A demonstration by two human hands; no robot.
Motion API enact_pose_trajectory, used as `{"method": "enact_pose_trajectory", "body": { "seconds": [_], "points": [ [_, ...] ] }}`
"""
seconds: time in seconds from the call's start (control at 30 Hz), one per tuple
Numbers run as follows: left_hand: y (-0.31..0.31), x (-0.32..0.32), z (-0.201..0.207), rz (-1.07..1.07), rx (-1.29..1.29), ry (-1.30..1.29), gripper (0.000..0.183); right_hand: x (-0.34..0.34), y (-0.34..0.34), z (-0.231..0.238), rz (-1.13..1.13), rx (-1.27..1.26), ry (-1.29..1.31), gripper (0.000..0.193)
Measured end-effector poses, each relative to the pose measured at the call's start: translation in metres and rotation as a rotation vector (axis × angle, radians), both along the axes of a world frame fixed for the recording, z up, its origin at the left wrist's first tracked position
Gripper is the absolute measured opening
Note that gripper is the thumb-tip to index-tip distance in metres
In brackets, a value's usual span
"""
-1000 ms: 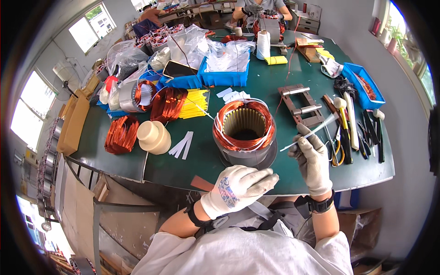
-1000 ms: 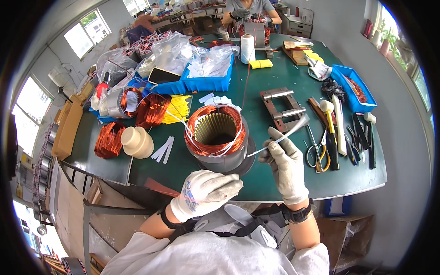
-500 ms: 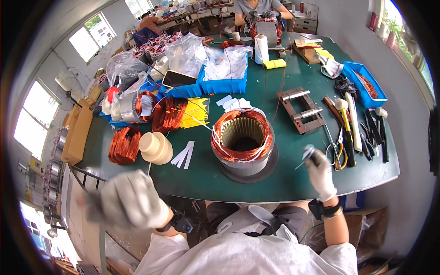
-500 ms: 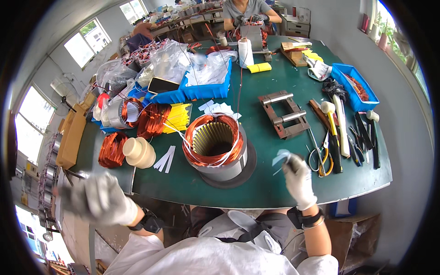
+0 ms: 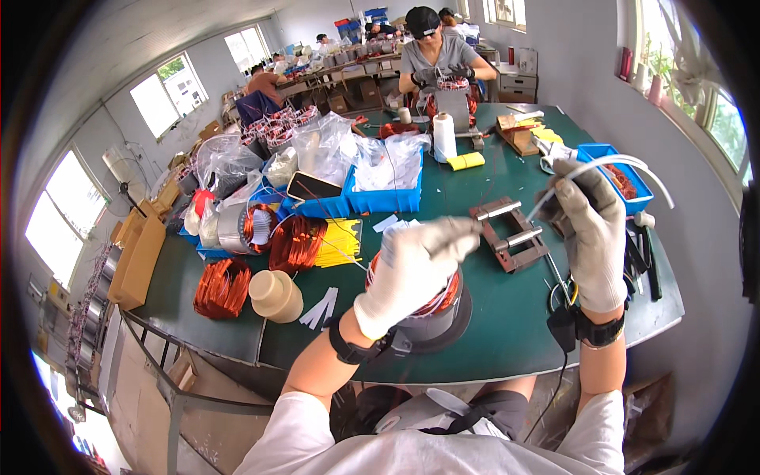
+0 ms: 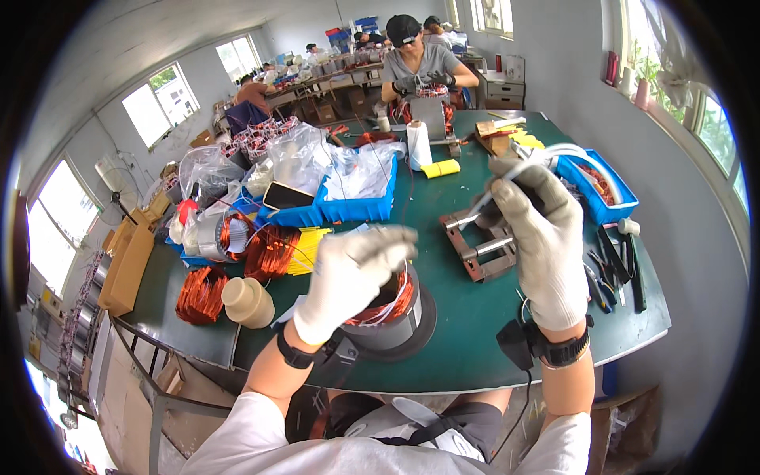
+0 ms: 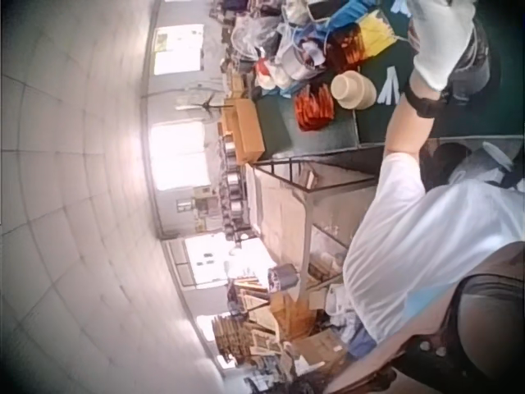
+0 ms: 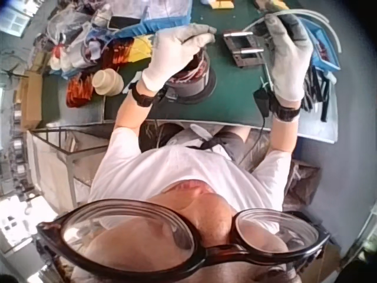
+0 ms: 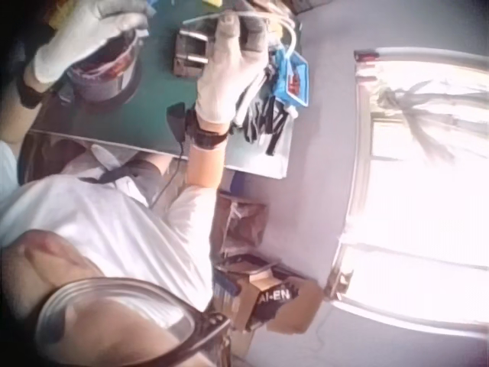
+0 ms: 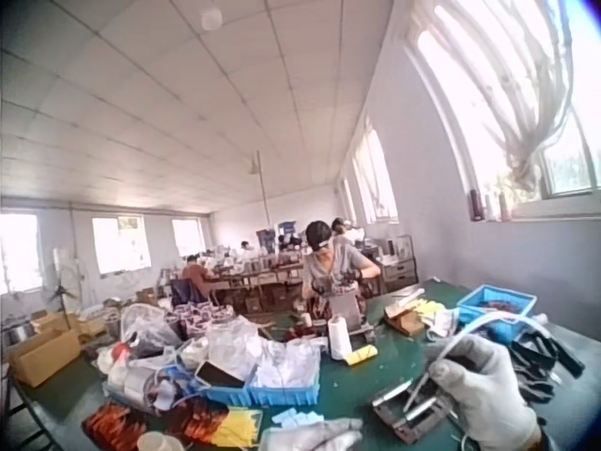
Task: Assembling an electric motor stator by wiring and insulating the core at a workbench.
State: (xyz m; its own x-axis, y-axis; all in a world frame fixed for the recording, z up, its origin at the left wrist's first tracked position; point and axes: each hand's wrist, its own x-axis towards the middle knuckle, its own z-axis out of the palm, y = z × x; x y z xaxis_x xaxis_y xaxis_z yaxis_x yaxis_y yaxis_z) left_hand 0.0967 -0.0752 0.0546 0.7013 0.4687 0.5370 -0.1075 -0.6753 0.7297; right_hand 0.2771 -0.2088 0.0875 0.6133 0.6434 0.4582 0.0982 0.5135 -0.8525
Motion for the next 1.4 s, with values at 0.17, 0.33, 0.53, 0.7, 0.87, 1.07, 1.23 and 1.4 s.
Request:
{"method": "enact_pose_trajectory", "body": {
  "seconds": [0.17, 0.33, 0.53, 0.7, 0.87, 1.07, 1.23, 1.4],
  "points": [
    [-0.002, 0.01, 0.058, -0.034, -0.183, -0.179, 0.018, -0.015, 0.029, 0.03, -0.016, 0.205, -0.153, 0.021],
    [-0.003, 0.009, 0.067, -0.045, -0.186, -0.237, 0.015, -0.022, 0.04, 0.053, -0.099, 0.057, -0.538, 0.013],
    [0.0, 0.006, 0.068, -0.098, 0.031, -0.343, 0.014, -0.021, 0.026, 0.014, 0.438, -0.368, -0.197, 0.014],
    [0.003, 0.011, 0.064, -0.075, 0.223, -0.407, 0.02, -0.028, 0.028, -0.003, 0.527, -0.223, -0.093, 0.02],
    [-0.002, 0.011, 0.044, -0.382, -0.393, -0.237, 0.037, -0.039, 0.011, 0.032, 0.099, -0.074, -0.352, 0.008],
    [-0.001, 0.012, 0.056, -0.442, -0.472, -0.113, 0.02, -0.035, -0.001, 0.057, 0.019, -0.185, -0.557, 0.007],
    [0.007, 0.012, 0.061, -0.606, -0.542, 0.032, 0.023, -0.033, -0.013, 0.072, -0.038, -0.168, -0.974, 0.007],
    [0.013, 0.018, 0.056, -0.675, -0.514, 0.096, 0.033, -0.03, -0.019, 0.095, 0.033, -0.224, -1.22, 0.011]
  ]
}}
